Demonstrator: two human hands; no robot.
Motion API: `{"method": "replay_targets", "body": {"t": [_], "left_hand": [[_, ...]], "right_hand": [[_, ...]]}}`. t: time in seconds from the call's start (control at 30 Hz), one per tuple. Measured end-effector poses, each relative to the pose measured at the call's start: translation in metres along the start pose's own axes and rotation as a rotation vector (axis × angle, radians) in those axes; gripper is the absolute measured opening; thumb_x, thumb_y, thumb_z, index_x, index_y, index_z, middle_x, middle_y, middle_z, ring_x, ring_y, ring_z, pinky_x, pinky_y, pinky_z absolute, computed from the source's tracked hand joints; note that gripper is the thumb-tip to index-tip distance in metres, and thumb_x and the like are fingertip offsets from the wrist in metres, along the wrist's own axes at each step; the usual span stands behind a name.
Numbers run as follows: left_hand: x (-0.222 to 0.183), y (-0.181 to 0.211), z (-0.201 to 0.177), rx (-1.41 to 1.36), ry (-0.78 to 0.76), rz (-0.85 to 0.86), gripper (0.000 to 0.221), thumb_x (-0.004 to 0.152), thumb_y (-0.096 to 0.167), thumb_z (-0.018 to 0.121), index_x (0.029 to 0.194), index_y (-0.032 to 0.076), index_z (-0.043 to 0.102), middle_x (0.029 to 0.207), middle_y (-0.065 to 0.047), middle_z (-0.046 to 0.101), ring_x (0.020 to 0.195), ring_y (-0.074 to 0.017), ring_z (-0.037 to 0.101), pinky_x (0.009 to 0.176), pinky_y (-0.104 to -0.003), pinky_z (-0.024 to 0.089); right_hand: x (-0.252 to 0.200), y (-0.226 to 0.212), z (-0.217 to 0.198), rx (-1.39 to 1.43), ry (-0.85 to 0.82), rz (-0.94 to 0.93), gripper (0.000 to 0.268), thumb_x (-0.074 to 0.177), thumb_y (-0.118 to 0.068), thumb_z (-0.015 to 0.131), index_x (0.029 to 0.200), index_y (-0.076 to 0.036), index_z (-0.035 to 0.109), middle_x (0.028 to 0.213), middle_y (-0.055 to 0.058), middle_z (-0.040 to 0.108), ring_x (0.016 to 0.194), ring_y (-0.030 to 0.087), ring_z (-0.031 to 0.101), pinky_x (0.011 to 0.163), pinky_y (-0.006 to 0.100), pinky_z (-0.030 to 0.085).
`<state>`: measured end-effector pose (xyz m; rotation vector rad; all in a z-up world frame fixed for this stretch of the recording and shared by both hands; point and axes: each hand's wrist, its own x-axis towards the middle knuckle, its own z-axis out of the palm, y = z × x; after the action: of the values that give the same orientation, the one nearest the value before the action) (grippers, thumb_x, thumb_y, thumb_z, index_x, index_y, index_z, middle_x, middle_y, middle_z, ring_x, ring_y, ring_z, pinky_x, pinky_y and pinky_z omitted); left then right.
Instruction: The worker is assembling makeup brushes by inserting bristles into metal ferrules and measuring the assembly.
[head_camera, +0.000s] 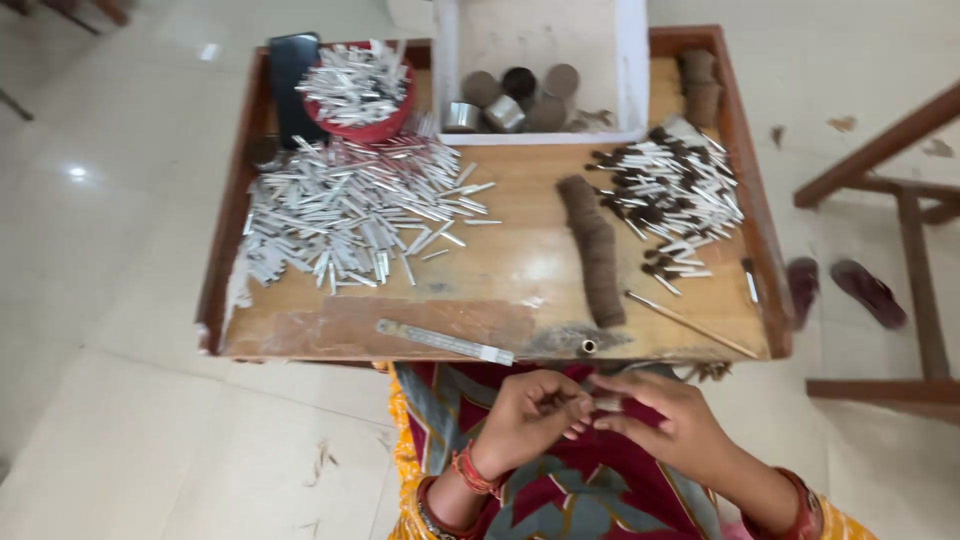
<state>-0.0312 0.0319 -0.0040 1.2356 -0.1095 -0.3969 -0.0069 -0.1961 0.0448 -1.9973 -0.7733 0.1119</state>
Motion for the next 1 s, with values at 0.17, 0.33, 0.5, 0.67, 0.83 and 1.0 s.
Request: {"method": "replay_targets", "body": {"t": [0.17,0.33,0.5,0.67,0.83,1.0], "left_hand": [[-0.006,0.003,0.003,0.004,-0.032,0.021,0.014,0.103,0.007,0.069,0.107,-0.006,0.069,0.091,-0.006,0.073,0.08,-0.0102,0.07,0.071,-0.025,0.061],[-0.007,-0.009,-0.001,-0.022,-0.026,-0.002,0.016,0.104,0.008,0.068,0.11,-0.007,0.069,0.094,-0.008,0.073,0.083,-0.0119,0.072,0.074,-0.027,0.063],[-0.012,-0.002,-0.002,-0.033,-0.068,0.03,0.016,0.105,0.006,0.067,0.113,-0.008,0.067,0.099,-0.011,0.074,0.085,-0.014,0.072,0.077,-0.028,0.063],[-0.014,0.006,-0.008,-0.058,-0.085,0.016,0.015,0.104,0.005,0.066,0.111,-0.009,0.067,0.098,-0.011,0.074,0.085,-0.0143,0.072,0.076,-0.028,0.063],[-0.011,0.008,-0.03,-0.044,-0.043,-0.025,0.014,0.103,0.006,0.067,0.108,-0.007,0.069,0.092,-0.008,0.073,0.082,-0.0122,0.071,0.072,-0.027,0.061],[0.006,0.074,-0.07,0.968,0.661,0.455,0.009,0.087,0.006,0.074,0.096,0.007,0.076,0.089,-0.009,0.072,0.072,-0.0238,0.07,0.063,-0.035,0.055]], "right_hand": [[-0.006,0.015,0.011,0.017,0.089,-0.023,0.041,0.075,-0.008,0.083,0.116,-0.007,0.076,0.097,0.007,0.08,0.084,0.019,0.077,0.073,0.029,0.061],[-0.004,0.018,0.018,-0.015,0.105,-0.128,0.042,0.074,-0.006,0.084,0.115,-0.006,0.075,0.098,0.006,0.081,0.083,0.018,0.079,0.073,0.029,0.061],[-0.009,0.018,0.02,-0.045,0.11,-0.182,0.034,0.078,0.003,0.076,0.111,-0.003,0.074,0.102,0.009,0.081,0.087,0.018,0.081,0.074,0.028,0.063],[-0.002,-0.001,0.028,-0.07,0.193,-0.232,0.031,0.078,0.004,0.074,0.109,-0.001,0.075,0.101,0.011,0.08,0.088,0.019,0.08,0.074,0.028,0.063],[0.0,-0.006,0.023,-0.08,0.261,-0.19,0.031,0.079,0.006,0.073,0.109,-0.002,0.076,0.091,0.007,0.08,0.084,0.017,0.08,0.072,0.027,0.062],[-0.003,0.0,0.014,-0.081,0.261,-0.121,0.027,0.081,0.005,0.073,0.107,-0.001,0.077,0.093,0.008,0.081,0.081,0.015,0.081,0.07,0.025,0.062]]}}
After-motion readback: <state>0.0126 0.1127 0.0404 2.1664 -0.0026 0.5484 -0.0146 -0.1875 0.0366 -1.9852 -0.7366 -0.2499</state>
